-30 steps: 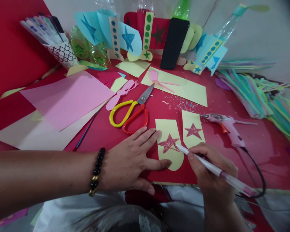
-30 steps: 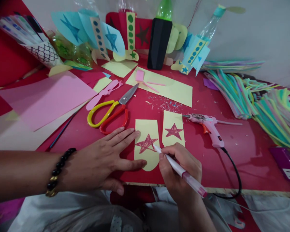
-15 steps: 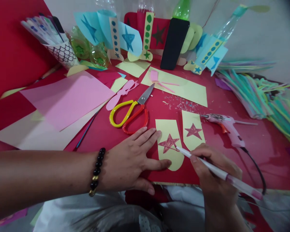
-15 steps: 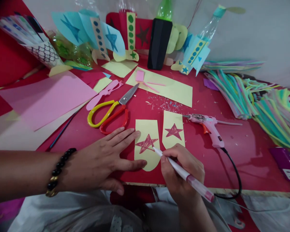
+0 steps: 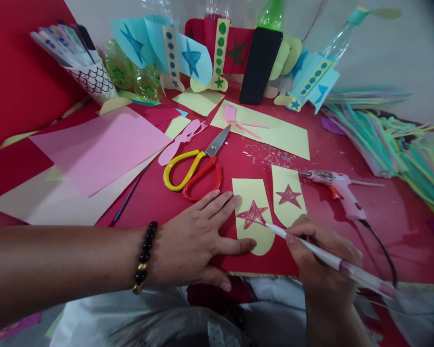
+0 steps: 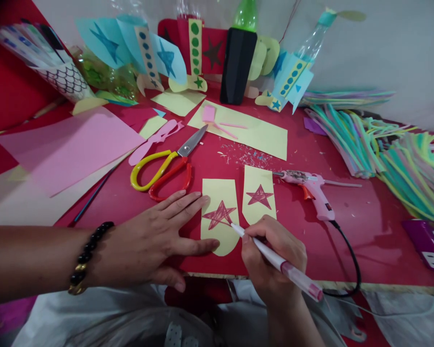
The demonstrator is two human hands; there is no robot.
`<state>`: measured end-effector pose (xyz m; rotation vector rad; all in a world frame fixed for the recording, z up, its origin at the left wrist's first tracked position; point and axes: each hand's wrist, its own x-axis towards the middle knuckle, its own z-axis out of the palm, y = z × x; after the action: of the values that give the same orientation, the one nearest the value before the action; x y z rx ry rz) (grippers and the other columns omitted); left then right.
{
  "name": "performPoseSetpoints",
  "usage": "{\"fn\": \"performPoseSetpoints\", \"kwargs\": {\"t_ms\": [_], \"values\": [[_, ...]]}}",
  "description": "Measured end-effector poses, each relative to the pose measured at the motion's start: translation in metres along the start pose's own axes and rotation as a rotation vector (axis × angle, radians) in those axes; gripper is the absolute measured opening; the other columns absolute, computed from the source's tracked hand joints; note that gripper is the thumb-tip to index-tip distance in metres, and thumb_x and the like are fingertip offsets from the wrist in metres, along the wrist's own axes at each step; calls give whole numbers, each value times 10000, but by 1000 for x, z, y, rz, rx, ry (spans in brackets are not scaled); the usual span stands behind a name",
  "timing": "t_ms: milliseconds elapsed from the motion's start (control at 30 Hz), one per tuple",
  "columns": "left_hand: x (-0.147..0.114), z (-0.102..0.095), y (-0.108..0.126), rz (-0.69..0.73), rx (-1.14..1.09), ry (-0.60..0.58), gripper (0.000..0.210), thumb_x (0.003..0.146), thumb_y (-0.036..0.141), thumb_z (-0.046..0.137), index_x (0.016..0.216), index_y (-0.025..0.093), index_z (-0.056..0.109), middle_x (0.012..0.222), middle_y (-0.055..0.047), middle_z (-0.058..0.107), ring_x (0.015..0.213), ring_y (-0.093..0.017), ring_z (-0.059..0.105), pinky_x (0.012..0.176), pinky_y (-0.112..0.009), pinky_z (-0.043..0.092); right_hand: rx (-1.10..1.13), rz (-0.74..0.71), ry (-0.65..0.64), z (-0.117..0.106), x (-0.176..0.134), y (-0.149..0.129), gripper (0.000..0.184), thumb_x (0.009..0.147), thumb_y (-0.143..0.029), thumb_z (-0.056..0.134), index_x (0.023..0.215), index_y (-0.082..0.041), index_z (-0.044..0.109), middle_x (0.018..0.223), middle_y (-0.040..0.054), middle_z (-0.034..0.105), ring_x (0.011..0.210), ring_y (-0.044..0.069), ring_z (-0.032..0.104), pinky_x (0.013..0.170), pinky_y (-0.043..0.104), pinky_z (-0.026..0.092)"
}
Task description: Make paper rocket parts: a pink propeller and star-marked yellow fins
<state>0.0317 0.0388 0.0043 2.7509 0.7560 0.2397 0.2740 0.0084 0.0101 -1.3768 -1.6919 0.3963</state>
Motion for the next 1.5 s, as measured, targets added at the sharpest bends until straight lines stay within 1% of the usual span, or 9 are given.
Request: {"fn": "performPoseSetpoints", "kwargs": {"t_ms": [167,333,467,600,767,1033,1200,1367,1500], "values": [[1,0,0,2,0,1,704,804,726,516,1417,391,434,1579,-172,195,1447,-410,200,1136,-600,203,20,-26,-115,0,0,-1,79,788,-113,638,788,-189,617,714,-12,603,637,118,569,559,255,429],[2,0,0,5,13,18,713,790,727,539,1411,390,444,1574,-160,223,1443,-401,218,1137,-596,206,3,1,-7,0,1,-3,104,810,-129,614,724,-185,593,670,-16,577,598,112,541,536,261,404],[2,0,-1,6,14,17,711,796,720,536,1415,381,442,1572,-164,223,1445,-397,213,1137,-596,207,19,-51,-155,-2,1,0,97,770,-97,651,788,-185,616,711,-15,600,623,114,563,547,248,434],[2,0,-1,9,15,28,710,790,724,541,1407,383,454,1577,-151,223,1441,-396,224,1139,-590,208,8,-12,-35,-1,0,1,101,794,-109,627,737,-185,594,688,-16,585,610,112,554,539,251,418],[1,0,0,5,18,31,708,787,730,540,1404,394,453,1585,-135,216,1440,-392,229,1141,-587,209,12,-58,-170,-2,2,0,104,762,-89,648,785,-183,611,702,-14,598,611,116,566,540,247,434],[2,0,-1,5,20,24,710,788,731,537,1407,392,449,1590,-135,201,1441,-389,231,1144,-581,211,48,-58,-182,-2,1,0,117,746,-90,653,811,-185,628,712,-4,609,620,137,575,548,265,445],[1,-1,-1,4,15,27,720,784,734,539,1411,392,443,1591,-127,209,1440,-380,236,1149,-579,204,36,-11,-38,-1,1,-1,95,780,-102,628,742,-186,608,686,-7,593,601,128,556,539,269,417],[1,-2,0,-3,9,14,710,791,726,537,1411,391,445,1588,-143,205,1441,-389,231,1144,-584,207,80,-54,-193,-4,1,2,134,740,-63,658,803,-176,624,703,-6,591,611,124,553,538,260,430],[1,-2,0,0,10,6,707,797,725,530,1414,389,440,1579,-159,217,1443,-394,224,1142,-587,205,31,-49,-68,-6,0,5,127,759,-64,643,744,-183,604,691,-9,591,614,123,560,541,259,416]]}}
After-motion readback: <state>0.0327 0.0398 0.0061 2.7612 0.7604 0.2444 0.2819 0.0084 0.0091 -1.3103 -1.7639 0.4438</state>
